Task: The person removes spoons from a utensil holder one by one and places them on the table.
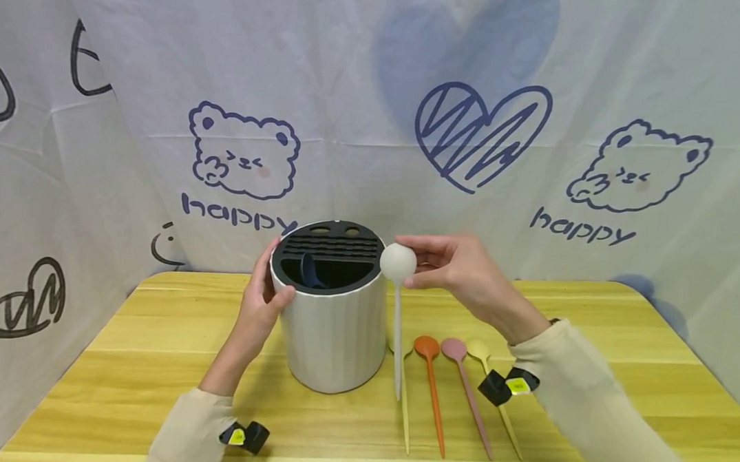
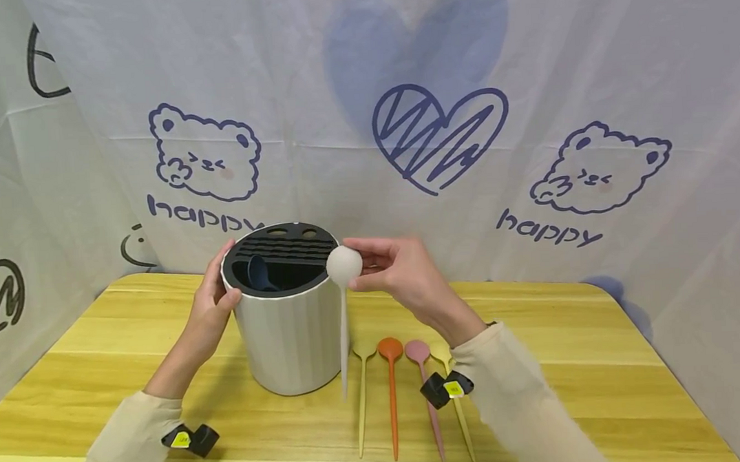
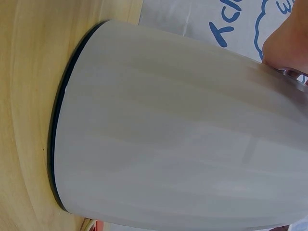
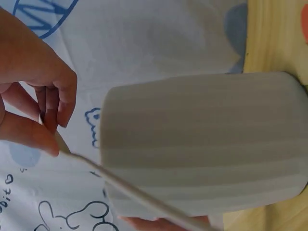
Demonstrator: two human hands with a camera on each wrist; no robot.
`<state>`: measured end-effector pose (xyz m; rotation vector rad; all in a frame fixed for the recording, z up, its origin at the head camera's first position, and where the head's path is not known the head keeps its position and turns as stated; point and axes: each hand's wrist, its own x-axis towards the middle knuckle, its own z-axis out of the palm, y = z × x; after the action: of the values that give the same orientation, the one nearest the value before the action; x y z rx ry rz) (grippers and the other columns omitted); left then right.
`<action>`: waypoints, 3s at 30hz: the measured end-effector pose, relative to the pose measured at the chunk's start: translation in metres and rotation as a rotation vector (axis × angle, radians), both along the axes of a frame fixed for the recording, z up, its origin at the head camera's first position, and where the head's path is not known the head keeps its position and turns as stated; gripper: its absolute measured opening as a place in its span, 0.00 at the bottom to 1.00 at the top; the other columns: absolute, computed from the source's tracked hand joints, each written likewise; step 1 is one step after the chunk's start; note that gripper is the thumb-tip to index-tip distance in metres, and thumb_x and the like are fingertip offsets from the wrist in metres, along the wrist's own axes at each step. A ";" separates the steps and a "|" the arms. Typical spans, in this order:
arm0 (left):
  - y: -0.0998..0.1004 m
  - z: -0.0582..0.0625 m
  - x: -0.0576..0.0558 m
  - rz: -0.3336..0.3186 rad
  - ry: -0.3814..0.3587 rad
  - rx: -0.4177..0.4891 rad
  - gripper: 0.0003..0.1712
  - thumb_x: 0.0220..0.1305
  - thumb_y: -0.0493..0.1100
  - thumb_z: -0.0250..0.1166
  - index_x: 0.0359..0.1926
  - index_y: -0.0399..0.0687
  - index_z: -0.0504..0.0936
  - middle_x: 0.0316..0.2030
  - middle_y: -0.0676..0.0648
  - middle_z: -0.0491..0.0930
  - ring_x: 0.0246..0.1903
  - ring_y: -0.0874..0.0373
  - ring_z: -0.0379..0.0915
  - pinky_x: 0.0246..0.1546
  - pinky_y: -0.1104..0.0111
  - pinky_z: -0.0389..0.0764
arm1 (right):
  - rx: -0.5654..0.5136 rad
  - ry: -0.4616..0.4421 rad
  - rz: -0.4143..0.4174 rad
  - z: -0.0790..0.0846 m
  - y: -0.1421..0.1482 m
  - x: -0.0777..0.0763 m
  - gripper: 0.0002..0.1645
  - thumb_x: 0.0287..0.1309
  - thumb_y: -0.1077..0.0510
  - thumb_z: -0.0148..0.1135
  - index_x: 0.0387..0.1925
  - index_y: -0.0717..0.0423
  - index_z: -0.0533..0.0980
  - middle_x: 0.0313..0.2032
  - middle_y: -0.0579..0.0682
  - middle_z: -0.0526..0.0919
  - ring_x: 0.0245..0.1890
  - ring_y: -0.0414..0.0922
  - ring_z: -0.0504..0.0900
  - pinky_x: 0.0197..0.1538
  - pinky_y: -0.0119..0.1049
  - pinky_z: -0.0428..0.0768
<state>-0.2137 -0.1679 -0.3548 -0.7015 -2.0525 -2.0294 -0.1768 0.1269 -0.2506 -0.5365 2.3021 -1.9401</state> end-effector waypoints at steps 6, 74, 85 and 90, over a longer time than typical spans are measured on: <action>-0.002 -0.002 0.002 0.005 0.001 -0.005 0.44 0.65 0.49 0.58 0.76 0.48 0.47 0.74 0.48 0.48 0.71 0.50 0.46 0.69 0.55 0.54 | 0.016 -0.035 0.010 -0.019 0.006 -0.001 0.33 0.48 0.75 0.67 0.60 0.68 0.72 0.53 0.60 0.80 0.44 0.49 0.81 0.50 0.39 0.81; 0.001 -0.003 -0.002 -0.005 0.016 0.034 0.47 0.64 0.53 0.61 0.76 0.47 0.48 0.73 0.47 0.50 0.70 0.50 0.49 0.65 0.72 0.60 | 0.178 -0.270 0.205 -0.137 0.135 -0.019 0.35 0.50 0.68 0.69 0.58 0.79 0.67 0.53 0.67 0.78 0.47 0.46 0.80 0.50 0.36 0.79; 0.001 -0.002 -0.001 0.001 0.005 0.025 0.45 0.64 0.51 0.60 0.76 0.48 0.48 0.73 0.47 0.50 0.70 0.50 0.48 0.65 0.71 0.60 | 0.167 -0.311 0.181 -0.142 0.158 -0.020 0.36 0.52 0.69 0.67 0.60 0.81 0.64 0.47 0.58 0.82 0.43 0.45 0.81 0.48 0.36 0.81; 0.001 -0.002 0.000 0.005 0.005 0.020 0.45 0.64 0.49 0.59 0.76 0.47 0.47 0.73 0.47 0.49 0.70 0.50 0.48 0.65 0.72 0.60 | 0.162 -0.294 0.155 -0.142 0.168 -0.020 0.36 0.52 0.69 0.66 0.60 0.81 0.64 0.47 0.59 0.82 0.43 0.44 0.81 0.48 0.35 0.81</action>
<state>-0.2138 -0.1671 -0.3564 -0.6962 -2.0264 -2.0407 -0.1964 0.2950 -0.3925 -0.3732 2.1388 -1.6226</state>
